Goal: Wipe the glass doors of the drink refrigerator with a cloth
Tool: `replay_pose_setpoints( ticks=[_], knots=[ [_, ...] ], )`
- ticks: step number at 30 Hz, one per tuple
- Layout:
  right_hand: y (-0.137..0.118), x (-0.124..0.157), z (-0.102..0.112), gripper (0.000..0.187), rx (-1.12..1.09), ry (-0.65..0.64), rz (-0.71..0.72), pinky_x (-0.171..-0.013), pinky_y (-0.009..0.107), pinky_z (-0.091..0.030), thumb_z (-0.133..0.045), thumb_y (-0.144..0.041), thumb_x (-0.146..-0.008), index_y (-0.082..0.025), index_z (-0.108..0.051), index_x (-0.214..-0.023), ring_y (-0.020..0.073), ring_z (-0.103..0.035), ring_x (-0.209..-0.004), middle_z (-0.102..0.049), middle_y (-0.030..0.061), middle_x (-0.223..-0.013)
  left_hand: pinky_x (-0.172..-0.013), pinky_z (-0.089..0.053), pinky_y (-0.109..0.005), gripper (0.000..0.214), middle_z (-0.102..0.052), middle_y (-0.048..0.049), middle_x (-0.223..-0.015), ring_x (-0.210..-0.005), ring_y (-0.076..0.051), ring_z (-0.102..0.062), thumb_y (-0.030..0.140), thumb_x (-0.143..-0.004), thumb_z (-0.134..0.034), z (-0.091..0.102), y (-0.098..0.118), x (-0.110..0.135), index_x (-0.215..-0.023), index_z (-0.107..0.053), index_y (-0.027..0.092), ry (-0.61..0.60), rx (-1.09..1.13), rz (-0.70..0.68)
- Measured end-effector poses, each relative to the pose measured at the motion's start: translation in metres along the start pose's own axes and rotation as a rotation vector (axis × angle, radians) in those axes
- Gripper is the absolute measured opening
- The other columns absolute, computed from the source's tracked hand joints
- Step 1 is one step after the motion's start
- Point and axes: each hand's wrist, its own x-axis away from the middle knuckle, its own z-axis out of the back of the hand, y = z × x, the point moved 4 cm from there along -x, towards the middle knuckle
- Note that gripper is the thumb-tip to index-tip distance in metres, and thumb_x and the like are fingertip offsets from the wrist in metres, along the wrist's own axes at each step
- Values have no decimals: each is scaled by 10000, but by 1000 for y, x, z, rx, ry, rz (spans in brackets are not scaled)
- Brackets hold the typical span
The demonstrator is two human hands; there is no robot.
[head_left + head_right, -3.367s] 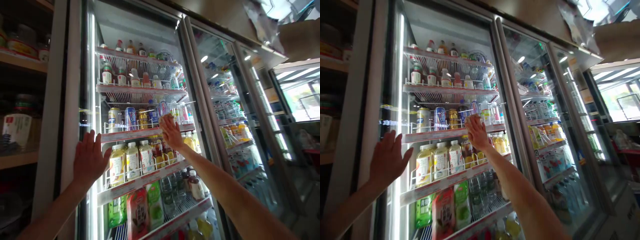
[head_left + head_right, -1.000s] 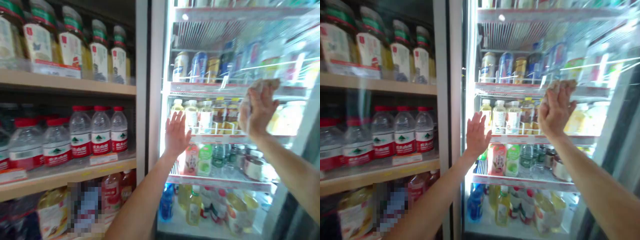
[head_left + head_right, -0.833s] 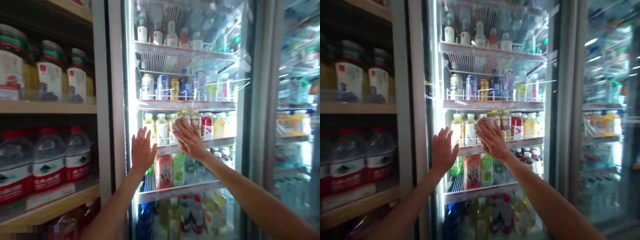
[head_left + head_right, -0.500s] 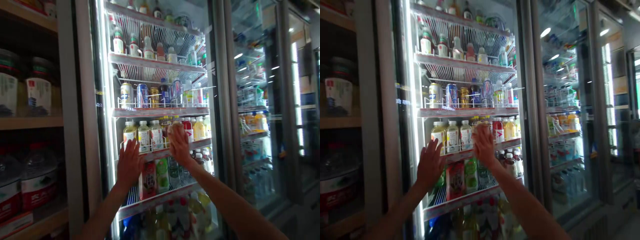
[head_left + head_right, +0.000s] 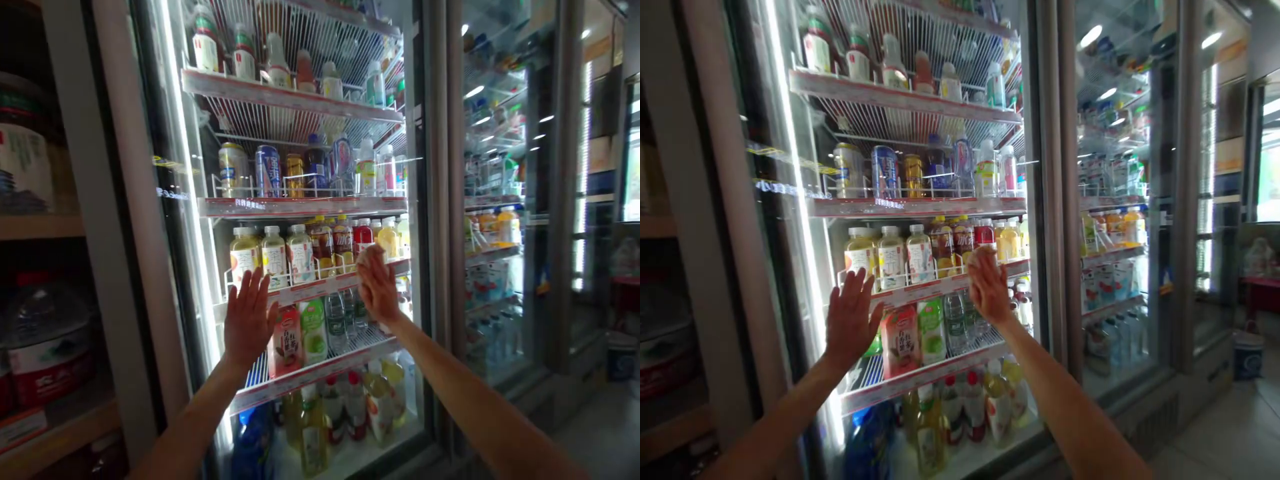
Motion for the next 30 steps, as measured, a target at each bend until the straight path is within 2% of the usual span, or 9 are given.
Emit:
replay_pose_setpoints(
  ticks=[4,6,10,14,16,21,23,27,30],
  knots=[
    [41,4,11,544,32,224,-508,-1054,595,-251,-254,-268,-889,-69,-366,-1383,320,-168,-1405,-261,206,-1482,-1131,-179,-470,610,-317,-115,-1464,-1394,-229,-171,308,-896,-400,-2,3,5,-1451,-174,190,-25,3,67],
    [30,6,7,524,10,179,-398,-1071,556,-261,-273,-279,-894,-107,-389,-1375,292,-139,-1417,-254,171,-1495,-1134,-170,-470,617,-315,-113,-1465,-1393,-231,-178,316,-895,-407,-3,4,6,-1452,-170,193,-18,11,75],
    [-1,17,-5,455,-21,0,123,-1121,476,-223,-369,-282,-894,-272,-432,-1344,210,-183,-1414,-327,46,-1483,-1134,-175,-450,655,-271,-100,-1483,-1394,-224,-174,290,-893,-429,-2,4,11,-1459,-108,212,11,7,19],
    [32,21,5,510,29,326,-233,-1053,559,-285,-322,-241,-905,-184,-323,-1412,281,-211,-1399,-286,139,-1488,-1146,-147,-412,666,-234,-96,-1494,-1399,-214,-157,262,-888,-455,0,8,17,-1457,-116,193,58,6,-22],
    [29,24,4,544,15,388,-320,-1040,569,-298,-309,-221,-902,-164,-254,-1441,300,-167,-1409,-208,154,-1514,-1151,-129,-404,665,-234,-96,-1493,-1400,-212,-154,261,-885,-467,1,10,19,-1455,-133,182,75,-5,-16],
    [-35,42,-14,562,-81,86,267,-1098,488,-275,-405,-208,-885,-270,-279,-1429,252,-152,-1420,-194,53,-1534,-1146,-156,-417,674,-249,-103,-1485,-1398,-218,-163,246,-881,-477,1,11,28,-1455,-129,179,52,0,-38],
    [-31,44,-12,561,-75,120,239,-1096,494,-282,-410,-211,-886,-267,-278,-1429,248,-168,-1417,-207,59,-1530,-1145,-165,-422,678,-250,-106,-1484,-1396,-221,-167,247,-882,-478,1,11,35,-1455,-123,182,26,9,-45],
    [-17,42,-6,579,-37,382,-180,-1077,562,-282,-356,-188,-896,-198,-205,-1456,276,-94,-1427,-110,111,-1544,-1151,-152,-420,678,-246,-109,-1482,-1395,-213,-160,243,-884,-469,1,13,44,-1457,-113,184,26,8,-45],
    [-58,47,-16,585,-79,219,59,-1102,508,-277,-383,-175,-884,-218,-233,-1449,253,-96,-1428,-134,86,-1543,-1150,-156,-426,684,-244,-111,-1482,-1394,-216,-158,237,-882,-474,2,13,47,-1457,-108,185,23,-1,-43]
  ],
)
